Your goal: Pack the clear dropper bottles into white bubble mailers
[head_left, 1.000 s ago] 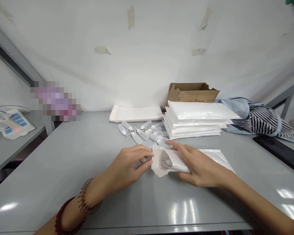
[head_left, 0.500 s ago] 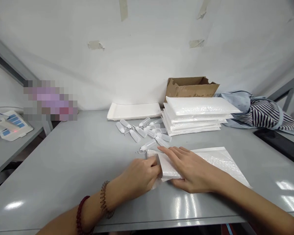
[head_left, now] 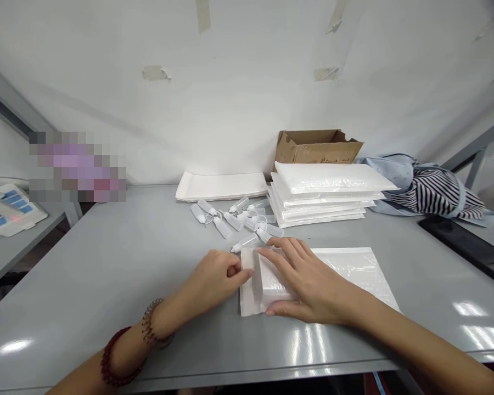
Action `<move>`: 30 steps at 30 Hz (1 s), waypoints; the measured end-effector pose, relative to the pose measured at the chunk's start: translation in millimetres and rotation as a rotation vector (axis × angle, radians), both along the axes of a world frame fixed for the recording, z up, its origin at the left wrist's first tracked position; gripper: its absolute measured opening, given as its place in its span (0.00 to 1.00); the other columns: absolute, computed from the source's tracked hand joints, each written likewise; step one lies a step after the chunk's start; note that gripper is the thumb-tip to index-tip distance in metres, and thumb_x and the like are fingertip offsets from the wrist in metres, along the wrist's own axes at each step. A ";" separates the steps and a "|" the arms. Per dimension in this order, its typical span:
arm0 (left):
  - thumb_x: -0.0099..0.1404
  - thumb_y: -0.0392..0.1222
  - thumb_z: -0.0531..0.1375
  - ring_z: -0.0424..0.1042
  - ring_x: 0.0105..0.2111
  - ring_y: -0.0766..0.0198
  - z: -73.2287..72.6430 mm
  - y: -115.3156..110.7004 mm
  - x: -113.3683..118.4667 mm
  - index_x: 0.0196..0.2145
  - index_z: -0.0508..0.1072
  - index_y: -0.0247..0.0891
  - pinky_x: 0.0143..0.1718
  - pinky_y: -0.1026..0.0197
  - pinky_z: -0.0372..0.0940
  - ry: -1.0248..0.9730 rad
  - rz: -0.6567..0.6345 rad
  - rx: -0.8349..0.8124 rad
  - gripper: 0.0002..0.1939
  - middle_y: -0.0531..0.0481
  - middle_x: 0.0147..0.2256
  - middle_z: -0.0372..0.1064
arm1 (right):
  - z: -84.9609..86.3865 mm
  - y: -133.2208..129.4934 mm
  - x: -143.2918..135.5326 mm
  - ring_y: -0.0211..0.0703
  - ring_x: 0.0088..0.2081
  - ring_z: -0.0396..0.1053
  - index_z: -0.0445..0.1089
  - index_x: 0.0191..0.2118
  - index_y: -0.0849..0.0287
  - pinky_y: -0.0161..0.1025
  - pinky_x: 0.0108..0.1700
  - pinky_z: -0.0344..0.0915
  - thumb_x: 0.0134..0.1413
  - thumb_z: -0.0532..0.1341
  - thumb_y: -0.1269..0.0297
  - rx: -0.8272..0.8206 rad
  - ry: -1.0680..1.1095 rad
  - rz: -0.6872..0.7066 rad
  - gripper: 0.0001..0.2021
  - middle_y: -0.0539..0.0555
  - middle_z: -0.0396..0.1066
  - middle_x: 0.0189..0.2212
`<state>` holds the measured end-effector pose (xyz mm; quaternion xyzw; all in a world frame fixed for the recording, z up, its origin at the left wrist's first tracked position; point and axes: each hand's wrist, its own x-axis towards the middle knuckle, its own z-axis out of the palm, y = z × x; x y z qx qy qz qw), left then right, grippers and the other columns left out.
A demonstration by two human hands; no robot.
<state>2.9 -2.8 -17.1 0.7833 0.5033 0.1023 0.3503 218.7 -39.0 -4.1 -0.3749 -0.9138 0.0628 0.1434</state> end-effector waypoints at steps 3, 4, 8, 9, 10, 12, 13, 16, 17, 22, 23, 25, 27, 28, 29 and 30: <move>0.59 0.46 0.54 0.54 0.19 0.69 -3.3 -1.4 2.1 0.16 0.56 0.37 0.21 0.65 0.47 0.000 0.007 -0.013 0.18 0.57 0.17 0.55 | -4.7 -1.5 -4.0 0.50 0.42 0.62 0.68 0.42 0.65 0.47 0.42 0.63 0.62 0.55 0.56 0.123 0.072 0.014 0.15 0.63 0.66 0.41; 0.59 0.45 0.54 0.54 0.19 0.69 -3.8 -1.3 2.1 0.17 0.56 0.37 0.21 0.65 0.47 -0.002 0.008 -0.017 0.17 0.57 0.17 0.55 | -6.7 -1.7 -5.5 0.46 0.37 0.63 0.69 0.36 0.63 0.43 0.39 0.63 0.63 0.54 0.62 0.141 0.081 0.029 0.11 0.60 0.67 0.36; 0.60 0.45 0.54 0.54 0.19 0.69 -1.6 0.2 0.3 0.17 0.55 0.38 0.21 0.65 0.47 -0.017 0.006 -0.039 0.18 0.57 0.16 0.55 | -15.6 -2.4 -12.6 0.41 0.31 0.63 0.68 0.28 0.62 0.38 0.33 0.63 0.62 0.53 0.71 0.081 0.017 0.060 0.12 0.55 0.66 0.29; 0.60 0.45 0.53 0.54 0.19 0.69 -0.2 0.3 -0.1 0.17 0.55 0.38 0.20 0.66 0.48 -0.021 0.008 -0.046 0.18 0.57 0.16 0.56 | -17.4 -2.6 -13.8 0.42 0.33 0.64 0.68 0.29 0.62 0.39 0.35 0.64 0.61 0.53 0.71 0.043 0.018 0.053 0.11 0.56 0.67 0.31; 0.61 0.45 0.52 0.55 0.18 0.69 1.2 0.2 -0.3 0.17 0.55 0.38 0.20 0.66 0.48 -0.025 0.007 -0.057 0.18 0.57 0.16 0.57 | -18.6 -2.8 -14.6 0.43 0.35 0.65 0.69 0.31 0.63 0.39 0.37 0.65 0.61 0.54 0.71 0.005 0.034 0.045 0.09 0.57 0.67 0.33; 0.63 0.46 0.50 0.58 0.17 0.69 3.8 -0.7 -0.2 0.17 0.57 0.37 0.20 0.66 0.51 -0.036 -0.007 -0.095 0.19 0.56 0.17 0.61 | -19.5 -3.1 -14.4 0.43 0.39 0.66 0.71 0.35 0.63 0.39 0.40 0.66 0.61 0.54 0.71 -0.068 0.084 0.043 0.09 0.58 0.68 0.36; 0.64 0.46 0.49 0.60 0.17 0.70 4.8 -1.5 0.2 0.18 0.59 0.37 0.20 0.67 0.53 -0.050 -0.015 -0.124 0.19 0.56 0.18 0.62 | -19.2 -3.3 -13.6 0.43 0.40 0.66 0.71 0.36 0.63 0.38 0.41 0.67 0.62 0.53 0.71 -0.096 0.106 0.044 0.09 0.58 0.68 0.37; 0.66 0.46 0.49 0.63 0.17 0.70 5.2 -4.2 2.5 0.21 0.65 0.36 0.21 0.67 0.56 -0.108 -0.038 -0.166 0.18 0.56 0.18 0.63 | -16.0 -4.0 -10.7 0.42 0.40 0.68 0.72 0.38 0.61 0.38 0.42 0.67 0.62 0.53 0.71 -0.145 0.131 0.044 0.10 0.56 0.69 0.37; 0.66 0.46 0.50 0.62 0.18 0.70 4.3 -5.2 3.4 0.22 0.67 0.36 0.21 0.67 0.56 -0.124 -0.050 -0.143 0.18 0.57 0.18 0.63 | -14.5 -4.2 -10.0 0.42 0.40 0.68 0.72 0.38 0.61 0.37 0.42 0.67 0.62 0.53 0.71 -0.156 0.127 0.044 0.10 0.56 0.70 0.38; 0.65 0.39 0.54 0.63 0.24 0.68 -5.7 -11.5 7.4 0.26 0.72 0.36 0.27 0.67 0.57 -0.150 -0.166 0.148 0.12 0.54 0.24 0.66 | -9.0 -5.5 -8.9 0.41 0.37 0.67 0.72 0.35 0.62 0.36 0.39 0.67 0.60 0.53 0.73 -0.182 0.050 0.051 0.10 0.56 0.70 0.36; 0.65 0.38 0.55 0.64 0.26 0.67 -8.1 -12.6 7.9 0.27 0.72 0.36 0.29 0.66 0.58 -0.152 -0.188 0.198 0.10 0.53 0.26 0.66 | -8.7 -5.6 -8.9 0.42 0.37 0.67 0.72 0.35 0.63 0.37 0.39 0.67 0.59 0.53 0.73 -0.174 0.041 0.054 0.10 0.56 0.70 0.36; 0.64 0.36 0.56 0.65 0.30 0.66 -12.6 -13.9 8.2 0.28 0.72 0.36 0.32 0.65 0.61 -0.171 -0.212 0.276 0.08 0.52 0.29 0.67 | -9.3 -6.0 -9.1 0.43 0.37 0.67 0.72 0.36 0.64 0.38 0.39 0.67 0.58 0.53 0.73 -0.142 0.041 0.065 0.10 0.57 0.71 0.35; 0.64 0.35 0.56 0.66 0.33 0.64 -16.0 -13.9 7.4 0.28 0.73 0.36 0.35 0.63 0.63 -0.205 -0.219 0.335 0.08 0.50 0.31 0.68 | -11.1 -6.6 -9.9 0.44 0.37 0.67 0.71 0.38 0.66 0.40 0.39 0.68 0.58 0.52 0.73 -0.095 0.049 0.068 0.10 0.58 0.71 0.34; 0.64 0.34 0.56 0.67 0.35 0.63 -17.4 -13.6 6.7 0.28 0.74 0.36 0.36 0.62 0.64 -0.227 -0.226 0.361 0.09 0.49 0.32 0.68 | -12.3 -7.1 -10.6 0.45 0.37 0.67 0.71 0.38 0.66 0.41 0.38 0.68 0.59 0.52 0.73 -0.066 0.051 0.065 0.10 0.59 0.71 0.33; 0.65 0.34 0.56 0.67 0.36 0.63 -18.6 -13.1 5.7 0.28 0.75 0.36 0.38 0.62 0.65 -0.249 -0.240 0.387 0.10 0.48 0.34 0.69 | -13.7 -7.6 -11.5 0.45 0.36 0.67 0.70 0.38 0.66 0.41 0.38 0.68 0.59 0.51 0.73 -0.039 0.051 0.060 0.11 0.59 0.71 0.33; 0.65 0.34 0.56 0.68 0.37 0.62 -19.7 -12.5 4.6 0.28 0.76 0.37 0.39 0.61 0.66 -0.269 -0.260 0.415 0.10 0.47 0.35 0.69 | -15.1 -8.1 -12.4 0.45 0.36 0.67 0.70 0.39 0.66 0.41 0.37 0.69 0.60 0.50 0.73 -0.014 0.053 0.052 0.11 0.58 0.70 0.32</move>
